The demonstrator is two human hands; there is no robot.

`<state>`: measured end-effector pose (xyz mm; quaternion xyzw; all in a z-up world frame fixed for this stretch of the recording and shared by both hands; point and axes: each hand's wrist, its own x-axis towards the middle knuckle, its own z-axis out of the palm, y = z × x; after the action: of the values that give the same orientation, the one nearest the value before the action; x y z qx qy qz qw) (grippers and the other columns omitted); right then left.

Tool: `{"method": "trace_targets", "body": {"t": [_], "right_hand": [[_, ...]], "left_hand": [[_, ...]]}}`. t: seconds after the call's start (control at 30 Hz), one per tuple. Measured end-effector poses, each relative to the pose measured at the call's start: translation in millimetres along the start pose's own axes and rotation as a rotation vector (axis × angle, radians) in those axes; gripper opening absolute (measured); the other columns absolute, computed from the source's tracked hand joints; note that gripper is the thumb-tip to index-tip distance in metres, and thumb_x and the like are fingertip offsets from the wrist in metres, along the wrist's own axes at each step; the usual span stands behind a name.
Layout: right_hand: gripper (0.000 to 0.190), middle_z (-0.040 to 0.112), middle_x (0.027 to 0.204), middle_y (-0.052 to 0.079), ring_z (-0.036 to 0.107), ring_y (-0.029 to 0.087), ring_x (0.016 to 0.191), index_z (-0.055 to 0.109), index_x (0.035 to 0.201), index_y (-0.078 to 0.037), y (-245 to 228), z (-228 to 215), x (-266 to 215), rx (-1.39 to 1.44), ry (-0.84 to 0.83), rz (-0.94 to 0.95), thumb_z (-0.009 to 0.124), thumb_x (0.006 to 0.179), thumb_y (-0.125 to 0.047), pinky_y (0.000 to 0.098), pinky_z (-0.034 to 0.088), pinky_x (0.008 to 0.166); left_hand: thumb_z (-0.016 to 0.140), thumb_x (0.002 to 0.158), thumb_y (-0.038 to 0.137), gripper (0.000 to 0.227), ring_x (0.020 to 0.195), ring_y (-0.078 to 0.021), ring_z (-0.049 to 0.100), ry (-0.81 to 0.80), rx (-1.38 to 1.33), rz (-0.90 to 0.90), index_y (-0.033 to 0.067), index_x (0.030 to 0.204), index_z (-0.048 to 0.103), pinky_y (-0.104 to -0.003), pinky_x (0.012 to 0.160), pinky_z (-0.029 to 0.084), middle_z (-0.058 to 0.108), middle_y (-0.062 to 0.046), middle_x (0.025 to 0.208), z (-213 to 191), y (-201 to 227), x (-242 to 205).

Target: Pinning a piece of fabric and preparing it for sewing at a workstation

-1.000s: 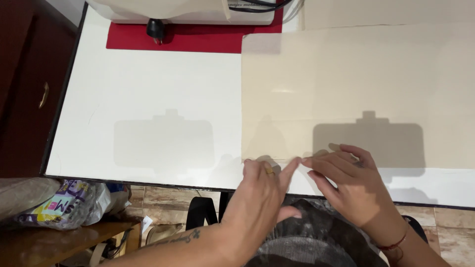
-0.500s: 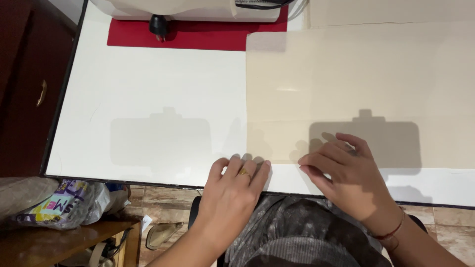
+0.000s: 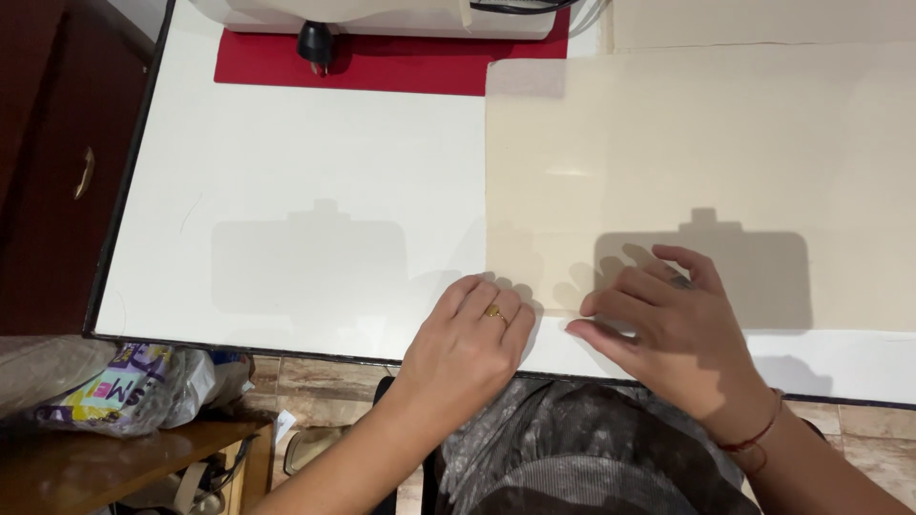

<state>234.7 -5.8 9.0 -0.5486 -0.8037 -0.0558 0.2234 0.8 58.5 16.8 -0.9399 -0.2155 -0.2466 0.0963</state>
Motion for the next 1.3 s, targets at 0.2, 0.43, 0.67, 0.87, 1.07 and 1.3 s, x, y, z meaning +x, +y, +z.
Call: {"method": "trace_targets", "body": {"t": [0.2,0.43,0.67,0.87,1.07,1.3], "right_hand": [[0.024,0.06,0.086,-0.007,0.06,0.017,0.081,0.062,0.088,-0.021,-2.5,5.2,0.7,-0.088,-0.013,-0.016,0.077,0.094,-0.039,0.0389,0.039,0.107],[0.015,0.06,0.093,-0.006,0.061,0.019,0.086,0.059,0.091,-0.019,2.2,11.0,-0.8,0.013,-0.095,0.042,0.069,0.098,-0.028,0.0388,0.038,0.102],[0.008,0.059,0.093,-0.006,0.063,0.018,0.086,0.063,0.095,-0.019,-0.7,10.2,1.3,0.076,-0.21,0.176,0.063,0.098,-0.026,0.0424,0.04,0.099],[0.014,0.059,0.086,-0.008,0.062,0.015,0.076,0.063,0.085,-0.019,-8.5,8.8,8.8,0.0,-0.157,0.199,0.069,0.095,-0.027,0.0408,0.045,0.097],[0.018,0.058,0.085,-0.009,0.062,0.015,0.072,0.061,0.083,-0.019,-8.1,11.4,8.1,-0.018,-0.156,0.212,0.07,0.094,-0.03,0.0403,0.046,0.097],[0.02,0.058,0.084,-0.01,0.062,0.013,0.071,0.061,0.082,-0.019,-8.2,11.8,8.0,-0.006,-0.134,0.208,0.072,0.093,-0.031,0.0399,0.045,0.099]], "left_hand": [[0.072,0.099,0.009,0.008,0.087,-0.0234,0.061,0.012,-0.079,-0.067,0.0063,0.098,0.064,-0.035,0.08,0.049,0.064,-0.007,0.09,9.1,-7.0,2.9],[0.07,0.101,0.017,0.008,0.089,-0.0244,0.06,-0.1,-0.271,-0.157,0.0087,0.101,0.067,-0.037,0.084,0.045,0.068,-0.007,0.1,4.4,-11.5,-0.4],[0.065,0.102,0.029,0.016,0.086,-0.0238,0.054,-0.226,-0.352,-0.359,0.0126,0.1,0.065,-0.039,0.081,0.04,0.061,-0.003,0.096,12.1,-15.8,-1.7],[0.064,0.102,0.035,0.023,0.087,-0.0242,0.055,-0.234,-0.359,-0.4,0.0132,0.095,0.067,-0.039,0.08,0.038,0.064,-0.003,0.095,13.1,-18.6,-0.4],[0.075,0.096,0.032,0.027,0.078,-0.0186,0.05,-0.167,-0.409,-0.431,0.0191,0.079,0.057,-0.036,0.077,0.033,0.053,0.004,0.081,16.3,-21.1,-2.1],[0.073,0.096,0.035,0.023,0.082,-0.0186,0.054,-0.161,-0.379,-0.438,0.0202,0.085,0.061,-0.036,0.08,0.032,0.053,0.004,0.083,9.6,-17.5,1.0]]}}
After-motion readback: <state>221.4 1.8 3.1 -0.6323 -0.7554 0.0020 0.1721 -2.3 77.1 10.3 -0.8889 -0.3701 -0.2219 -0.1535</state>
